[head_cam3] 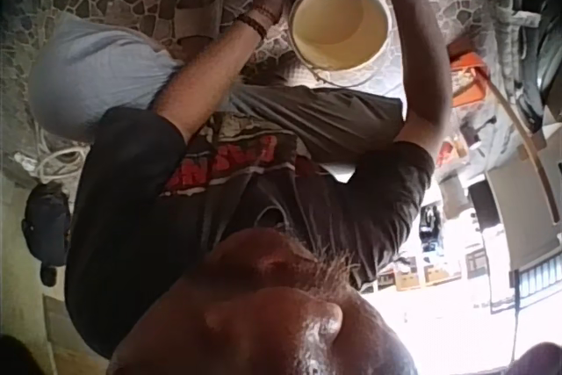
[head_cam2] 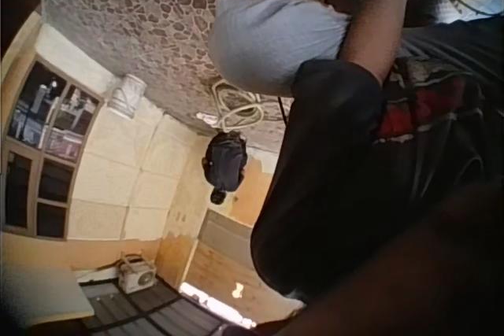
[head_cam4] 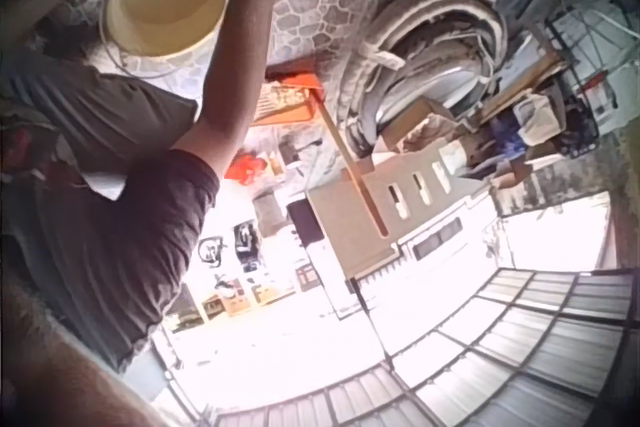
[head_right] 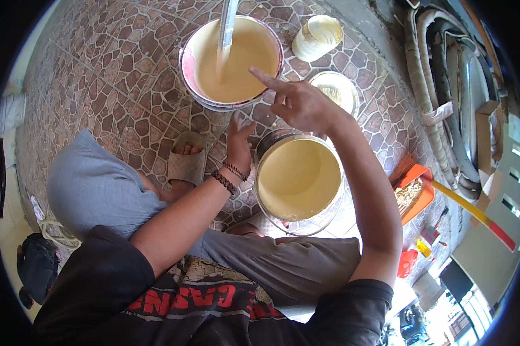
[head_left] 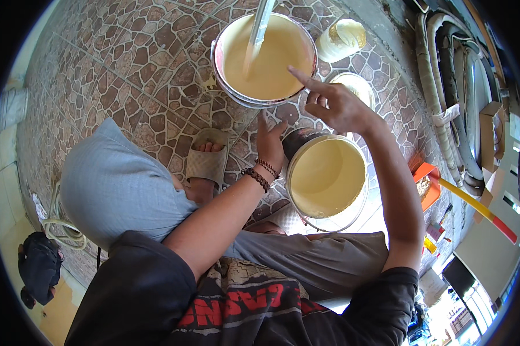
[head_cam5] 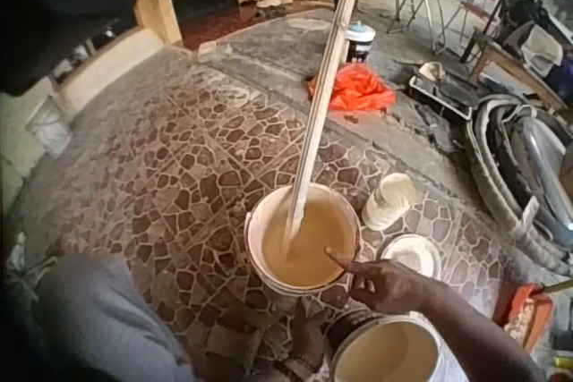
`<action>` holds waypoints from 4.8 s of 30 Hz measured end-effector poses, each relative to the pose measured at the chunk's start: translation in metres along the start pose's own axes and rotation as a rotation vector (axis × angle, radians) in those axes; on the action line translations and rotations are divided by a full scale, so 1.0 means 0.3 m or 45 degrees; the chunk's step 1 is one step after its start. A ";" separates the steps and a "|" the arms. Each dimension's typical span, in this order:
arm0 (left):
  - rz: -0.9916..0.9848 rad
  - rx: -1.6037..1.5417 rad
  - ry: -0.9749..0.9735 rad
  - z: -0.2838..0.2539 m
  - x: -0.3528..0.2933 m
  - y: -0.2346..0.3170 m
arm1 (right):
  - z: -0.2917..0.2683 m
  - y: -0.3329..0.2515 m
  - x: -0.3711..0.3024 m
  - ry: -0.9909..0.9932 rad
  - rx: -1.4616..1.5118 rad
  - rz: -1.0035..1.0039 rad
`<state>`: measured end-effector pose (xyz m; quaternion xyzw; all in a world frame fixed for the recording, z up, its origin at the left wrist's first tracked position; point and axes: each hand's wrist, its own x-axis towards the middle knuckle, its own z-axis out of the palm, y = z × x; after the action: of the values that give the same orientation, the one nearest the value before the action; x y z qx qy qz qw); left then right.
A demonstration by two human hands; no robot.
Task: Mixing paint in a bucket and applying a small amount to a wall hole.
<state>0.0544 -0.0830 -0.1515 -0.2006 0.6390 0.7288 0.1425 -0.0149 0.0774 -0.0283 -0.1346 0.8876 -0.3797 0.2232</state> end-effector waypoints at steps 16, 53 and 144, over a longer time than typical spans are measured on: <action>-0.164 -0.051 -0.059 0.032 0.015 0.023 | 0.063 0.100 -0.007 0.423 -1.289 -0.066; -0.216 0.101 0.027 0.024 -0.029 -0.049 | 0.087 0.117 -0.366 0.228 -0.159 0.190; -0.020 0.318 0.100 0.018 -0.032 -0.035 | -0.182 -0.273 -0.499 0.859 0.424 0.045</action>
<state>0.0673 -0.0756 -0.1556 -0.2145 0.7283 0.6340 0.1470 0.0928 0.1168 0.1094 0.0516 0.8395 -0.5380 -0.0562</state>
